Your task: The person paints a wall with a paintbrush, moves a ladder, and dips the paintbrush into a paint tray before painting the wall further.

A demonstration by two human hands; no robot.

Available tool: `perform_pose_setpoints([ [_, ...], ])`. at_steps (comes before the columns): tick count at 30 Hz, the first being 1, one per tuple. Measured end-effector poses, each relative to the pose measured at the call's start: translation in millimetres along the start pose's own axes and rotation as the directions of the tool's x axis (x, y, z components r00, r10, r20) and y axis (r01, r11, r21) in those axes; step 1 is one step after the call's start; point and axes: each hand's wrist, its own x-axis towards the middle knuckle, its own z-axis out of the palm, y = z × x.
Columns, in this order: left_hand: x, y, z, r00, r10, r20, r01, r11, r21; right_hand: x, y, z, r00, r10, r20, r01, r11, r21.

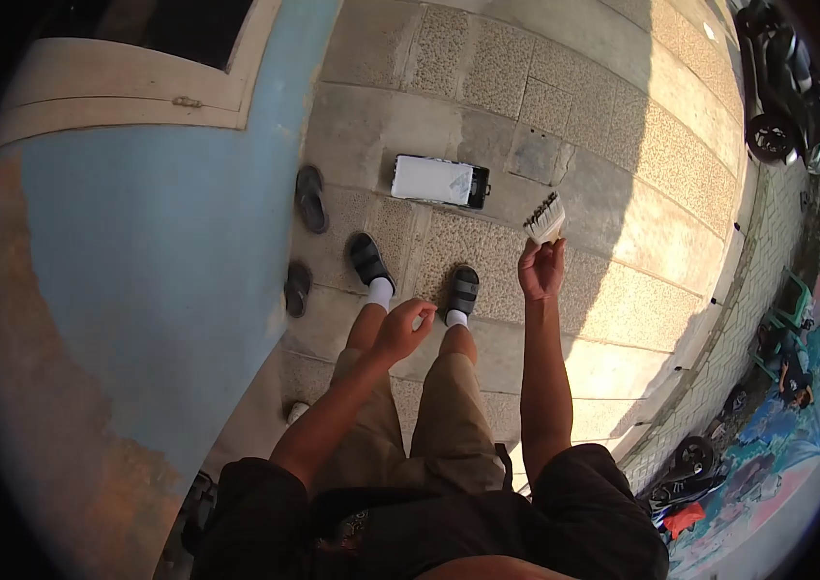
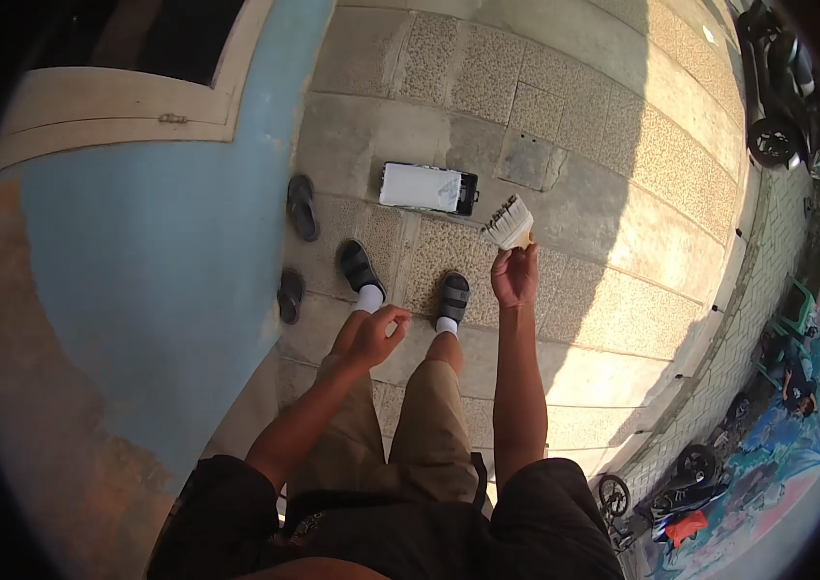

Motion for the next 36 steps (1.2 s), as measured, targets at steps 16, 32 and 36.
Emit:
perform_pose_setpoints([
  [16, -226, 268, -54, 0.75, -0.013, -0.661, 0.012, 1.0, -0.005, -78, 4, 307, 0.781, 0.589, 0.206, -0.508, 0.792, -0.338],
  [32, -379, 267, -89, 0.358, 0.062, -0.932, -0.096, 0.995, 0.03, -166, 154, 388, 0.669, 0.71, 0.219, -0.558, 0.675, -0.482],
  [36, -430, 260, -110, 0.325, 0.103, -0.94, -0.116, 0.991, 0.069, -210, 186, 387, 0.659, 0.718, 0.223, -0.537, 0.657, -0.528],
])
